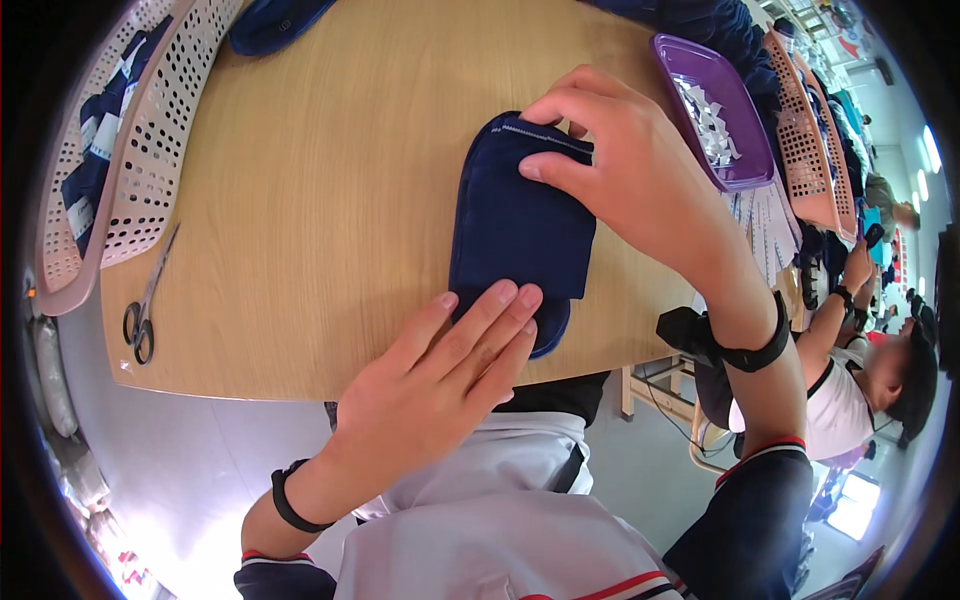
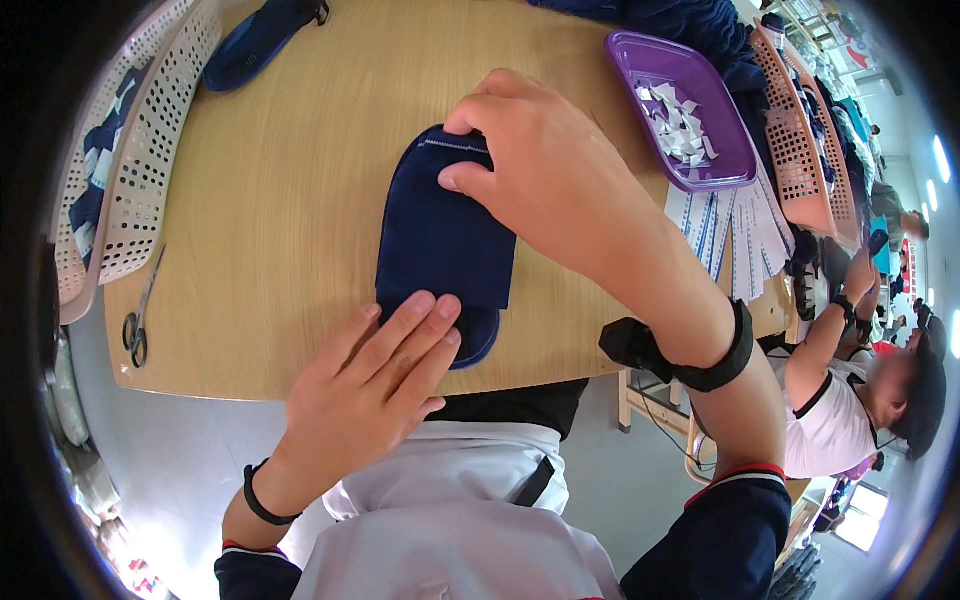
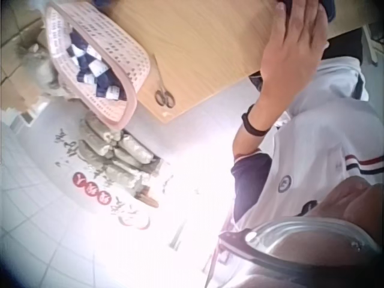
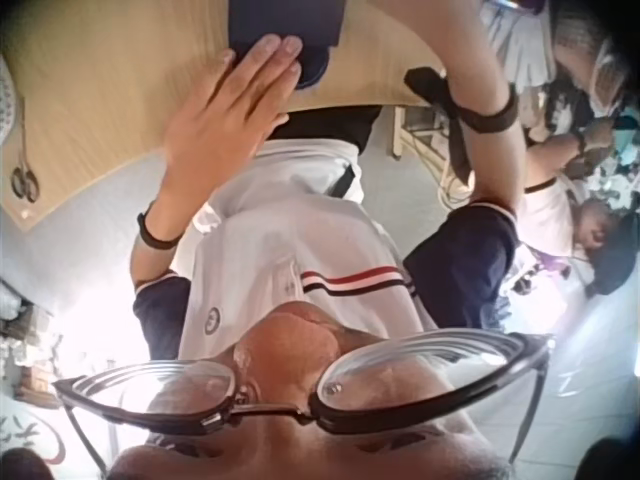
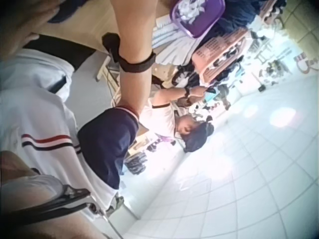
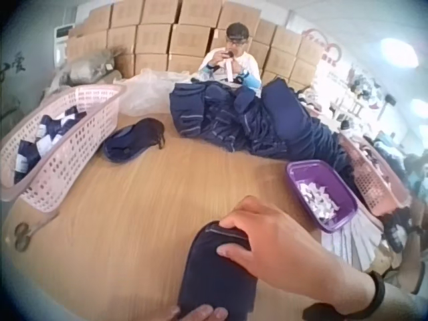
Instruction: Fold fabric pieces and wrap them with paper labels.
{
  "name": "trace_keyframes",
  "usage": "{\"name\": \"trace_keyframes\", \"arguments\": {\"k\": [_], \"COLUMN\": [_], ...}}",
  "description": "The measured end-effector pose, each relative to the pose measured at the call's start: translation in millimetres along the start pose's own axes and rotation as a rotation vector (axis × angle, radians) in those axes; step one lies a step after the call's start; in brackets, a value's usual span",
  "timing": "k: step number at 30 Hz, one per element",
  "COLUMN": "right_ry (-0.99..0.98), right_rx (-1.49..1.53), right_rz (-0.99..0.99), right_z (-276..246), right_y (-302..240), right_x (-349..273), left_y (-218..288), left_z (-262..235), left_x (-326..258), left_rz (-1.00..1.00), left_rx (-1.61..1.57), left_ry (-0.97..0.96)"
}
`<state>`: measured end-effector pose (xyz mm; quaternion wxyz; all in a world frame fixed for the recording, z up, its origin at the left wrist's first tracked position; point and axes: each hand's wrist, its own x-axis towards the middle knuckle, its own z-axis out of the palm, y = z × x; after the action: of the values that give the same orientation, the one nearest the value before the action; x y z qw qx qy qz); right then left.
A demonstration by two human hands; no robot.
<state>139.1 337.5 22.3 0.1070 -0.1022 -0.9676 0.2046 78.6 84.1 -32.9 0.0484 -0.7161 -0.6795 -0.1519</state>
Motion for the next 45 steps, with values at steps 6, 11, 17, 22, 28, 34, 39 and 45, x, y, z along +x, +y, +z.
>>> {"name": "trace_keyframes", "arguments": {"k": [6,11,17,22,28,34,39,45], "right_ry": [-0.14,-0.201,-0.192,-0.076,-0.358,-0.324,-0.357,0.078], "right_rx": [0.089,0.172,0.216,0.025,-0.024,0.051,0.061,-0.11], "right_rz": [0.119,0.171,0.151,0.015,0.126,0.051,0.123,-0.361], "right_z": [-4.3,-6.4,-2.3,3.1,-4.9,-9.5,-4.9,-4.8], "right_y": [7.8,11.0,14.5,9.0,2.6,21.3,13.4,7.2], "right_x": [16.6,27.5,27.0,13.6,36.8,42.2,44.3,26.5], "left_y": [0.2,-1.1,-1.5,-1.0,-0.4,0.0,-2.3,-2.1], "left_z": [-3.4,-7.2,-7.2,-7.2,-8.4,-10.0,-9.5,-8.6], "left_x": [1.1,3.5,3.7,3.7,3.8,5.5,4.2,4.6], "left_rz": [0.046,0.053,0.04,0.046,0.025,0.033,0.04,0.05], "left_rx": [-0.001,-0.012,-0.039,-0.052,-0.062,-0.086,-0.096,-0.072], "left_ry": [-0.038,-0.075,-0.063,-0.064,-0.073,-0.074,-0.089,-0.085]}}
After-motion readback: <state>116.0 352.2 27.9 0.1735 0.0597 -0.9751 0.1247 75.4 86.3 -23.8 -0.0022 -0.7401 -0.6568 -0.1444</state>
